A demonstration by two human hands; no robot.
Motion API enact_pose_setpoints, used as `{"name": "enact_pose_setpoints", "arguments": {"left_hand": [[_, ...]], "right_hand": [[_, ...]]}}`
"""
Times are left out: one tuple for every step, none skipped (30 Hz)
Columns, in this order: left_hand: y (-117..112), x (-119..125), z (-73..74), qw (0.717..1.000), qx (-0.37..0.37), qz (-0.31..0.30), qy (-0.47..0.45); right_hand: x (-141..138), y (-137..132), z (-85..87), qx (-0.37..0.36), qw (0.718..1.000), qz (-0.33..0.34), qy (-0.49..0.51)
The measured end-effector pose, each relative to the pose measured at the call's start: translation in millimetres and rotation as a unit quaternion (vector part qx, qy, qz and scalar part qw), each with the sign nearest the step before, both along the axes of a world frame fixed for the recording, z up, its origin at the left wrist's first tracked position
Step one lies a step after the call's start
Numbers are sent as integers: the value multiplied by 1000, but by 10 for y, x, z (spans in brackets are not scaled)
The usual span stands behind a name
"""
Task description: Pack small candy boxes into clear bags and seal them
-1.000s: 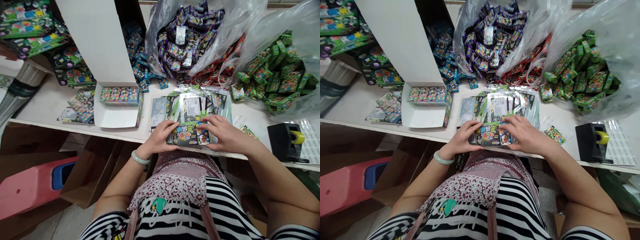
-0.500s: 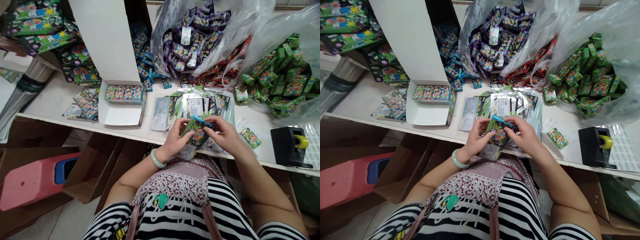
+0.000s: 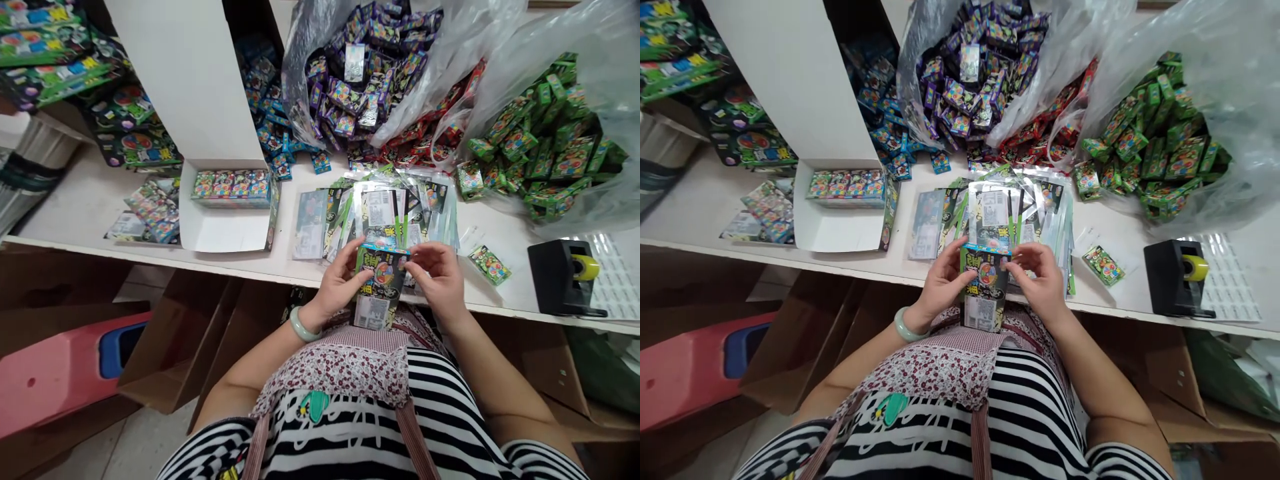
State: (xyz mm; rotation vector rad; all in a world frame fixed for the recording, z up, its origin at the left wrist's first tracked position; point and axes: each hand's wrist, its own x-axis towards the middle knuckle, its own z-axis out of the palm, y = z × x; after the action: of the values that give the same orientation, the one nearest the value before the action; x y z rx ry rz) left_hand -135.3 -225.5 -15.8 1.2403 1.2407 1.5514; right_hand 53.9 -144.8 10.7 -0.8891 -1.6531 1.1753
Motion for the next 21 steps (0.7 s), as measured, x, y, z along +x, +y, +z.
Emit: {"name": "enact_pose_setpoints", "arguments": {"left_hand": [[-2, -32, 8, 1000, -4, -6, 4], [-3, -61, 21, 1000, -10, -10, 9], [-1, -88, 40, 1000, -16, -9, 18], [5, -112, 66, 999, -18, 1, 31], [16, -133, 96, 999, -17, 18, 49], [32, -151, 129, 997, -12, 42, 68], [53, -167, 162, 994, -5, 66, 85], [77, -180, 192, 992, 2, 84, 94], [105, -190, 215, 991, 6, 94, 93], [134, -198, 233, 992, 6, 99, 81], [161, -203, 245, 993, 4, 101, 62], [186, -208, 253, 994, -1, 100, 42], [207, -211, 260, 995, -8, 100, 27], [222, -213, 268, 995, -12, 98, 21], [231, -214, 278, 995, -12, 94, 25], [235, -213, 293, 996, -6, 85, 34], [236, -210, 311, 996, 4, 75, 42], [237, -205, 333, 996, 13, 68, 48], [239, -198, 355, 997, 18, 63, 49], [245, -191, 378, 997, 16, 59, 45], [255, -184, 401, 998, 10, 59, 37]], "right_hand": [[-28, -40, -50, -22, 1000, -13, 8], [-52, -65, -80, -36, 999, -17, 6], [-73, -72, -91, -42, 999, -15, -2], [-89, -62, -83, -41, 999, -5, -13], [-101, -39, -58, -36, 999, 13, -25], [-111, -5, -22, -30, 998, 38, -39], [-121, 34, 21, -26, 996, 67, -52], [-131, 77, 65, -25, 994, 93, -59], [-142, 118, 108, -27, 991, 113, -60], [-154, 157, 143, -31, 990, 124, -51], [-165, 192, 171, -39, 991, 124, -37], [-175, 220, 191, -51, 991, 118, -21], [-180, 240, 205, -64, 992, 111, -8], [-181, 252, 216, -77, 991, 106, -2], [-177, 257, 227, -82, 991, 107, -7], [-169, 256, 241, -76, 990, 114, -20], [-158, 252, 258, -59, 989, 128, -38], [-148, 247, 279, -35, 988, 143, -55], [-141, 245, 304, -9, 986, 154, -68], [-140, 247, 330, 11, 984, 159, -75], [-146, 255, 357, 18, 984, 160, -79]]}}
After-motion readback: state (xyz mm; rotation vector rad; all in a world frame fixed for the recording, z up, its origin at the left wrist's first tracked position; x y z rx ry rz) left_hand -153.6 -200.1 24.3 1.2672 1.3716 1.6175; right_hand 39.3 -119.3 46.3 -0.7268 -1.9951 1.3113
